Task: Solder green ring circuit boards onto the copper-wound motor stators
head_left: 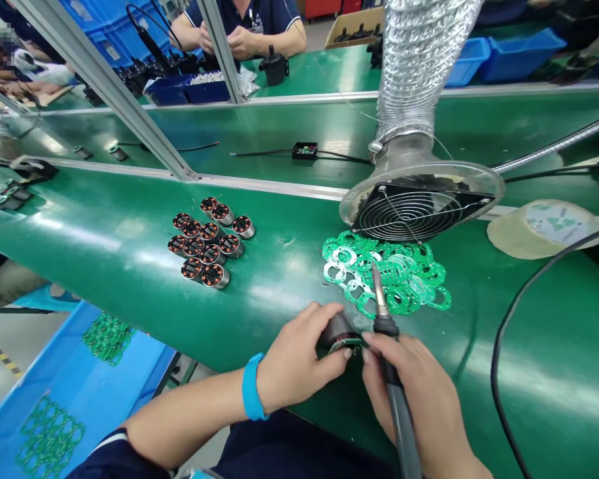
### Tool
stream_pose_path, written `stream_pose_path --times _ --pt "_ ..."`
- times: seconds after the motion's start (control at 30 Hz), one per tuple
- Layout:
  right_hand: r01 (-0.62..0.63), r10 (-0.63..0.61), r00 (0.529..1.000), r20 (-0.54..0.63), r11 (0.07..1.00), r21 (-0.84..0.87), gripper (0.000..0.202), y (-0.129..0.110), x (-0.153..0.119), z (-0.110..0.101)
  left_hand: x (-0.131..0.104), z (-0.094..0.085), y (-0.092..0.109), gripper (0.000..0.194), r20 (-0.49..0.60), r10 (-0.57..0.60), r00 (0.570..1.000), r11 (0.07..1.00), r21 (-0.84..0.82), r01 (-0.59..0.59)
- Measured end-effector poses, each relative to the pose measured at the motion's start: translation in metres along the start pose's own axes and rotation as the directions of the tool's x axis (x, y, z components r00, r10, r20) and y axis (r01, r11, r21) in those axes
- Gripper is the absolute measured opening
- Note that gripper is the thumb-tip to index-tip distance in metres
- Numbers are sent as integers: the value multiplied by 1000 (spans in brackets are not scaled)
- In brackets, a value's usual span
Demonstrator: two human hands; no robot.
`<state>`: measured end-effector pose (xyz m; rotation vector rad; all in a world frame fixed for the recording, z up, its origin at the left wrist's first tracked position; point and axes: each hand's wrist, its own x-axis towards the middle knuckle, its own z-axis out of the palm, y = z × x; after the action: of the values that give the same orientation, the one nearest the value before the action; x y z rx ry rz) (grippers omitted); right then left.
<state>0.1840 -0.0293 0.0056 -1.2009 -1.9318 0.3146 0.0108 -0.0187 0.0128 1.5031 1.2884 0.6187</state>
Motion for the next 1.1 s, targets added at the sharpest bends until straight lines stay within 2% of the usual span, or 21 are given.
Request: stream_pose_path --times 0.07,0.13,0.17,0.2,0.27,0.33,0.43,0.5,0.57,0.63,0.7,0.77,0.83,0.9,0.93,1.0,1.03,1.07,1.1 --pt "-242 239 970 36 955 173 23 -2 -3 3 0 -1 1 50 -27 125 992 961 252 -114" --pt "-456 448 886 123 789 412 24 -3 -4 4 0 -4 4 50 0 133 991 946 299 -127" --pt "-498 491 856 163 698 515 25 -3 -3 4 1 -5 6 50 12 102 995 957 271 -101" --pt "-506 500 845 191 629 591 27 -3 -3 3 1 -7 8 50 26 56 998 974 217 -60" --pt "-488 481 851 211 576 656 31 -1 -1 2 1 -10 13 50 76 -41 996 996 78 35" --pt "-495 464 855 232 596 633 35 3 -2 0 2 -13 17 48 142 -98 985 995 -13 101" --pt "-565 472 823 316 630 532 40 8 -9 0 4 -17 19 47 202 -101 974 994 53 92" --pt "-567 443 824 354 658 496 43 11 -16 1 7 -18 18 44 261 -119 958 992 70 104" --pt "-497 382 867 320 717 489 49 12 -21 0 10 -20 15 37 396 -191 898 972 -53 230" --pt "-401 302 914 270 776 487 55 10 -23 -2 13 -22 12 32 560 -232 796 897 -193 397" --pt "-337 225 935 272 802 493 55 6 -22 -7 15 -23 9 31 661 -215 719 834 -258 487" --pt "-284 159 947 278 816 503 50 1 -18 -12 15 -24 8 28 703 -181 688 802 -299 517" --pt "-183 78 970 231 859 478 43 -1 -12 -16 15 -22 6 27 730 -159 665 755 -344 558" --pt "20 -93 982 165 919 394 33 -1 -5 -20 15 -17 4 30 769 -144 623 701 -365 613" --pt "144 -196 972 133 934 327 28 0 -3 -21 15 -14 4 31 793 -135 595 681 -362 637" --pt "355 -375 920 114 920 164 22 4 2 -25 18 -12 5 32 830 -118 546 658 -346 669" --pt "415 -422 897 128 906 79 21 8 3 -29 21 -14 8 33 826 -125 550 663 -343 666" --pt "445 -439 887 144 896 -6 20 13 4 -34 26 -18 11 34 797 -148 585 686 -344 641" --pt "450 -432 887 164 889 -88 19 20 5 -40 32 -26 16 35 740 -180 648 727 -343 594"
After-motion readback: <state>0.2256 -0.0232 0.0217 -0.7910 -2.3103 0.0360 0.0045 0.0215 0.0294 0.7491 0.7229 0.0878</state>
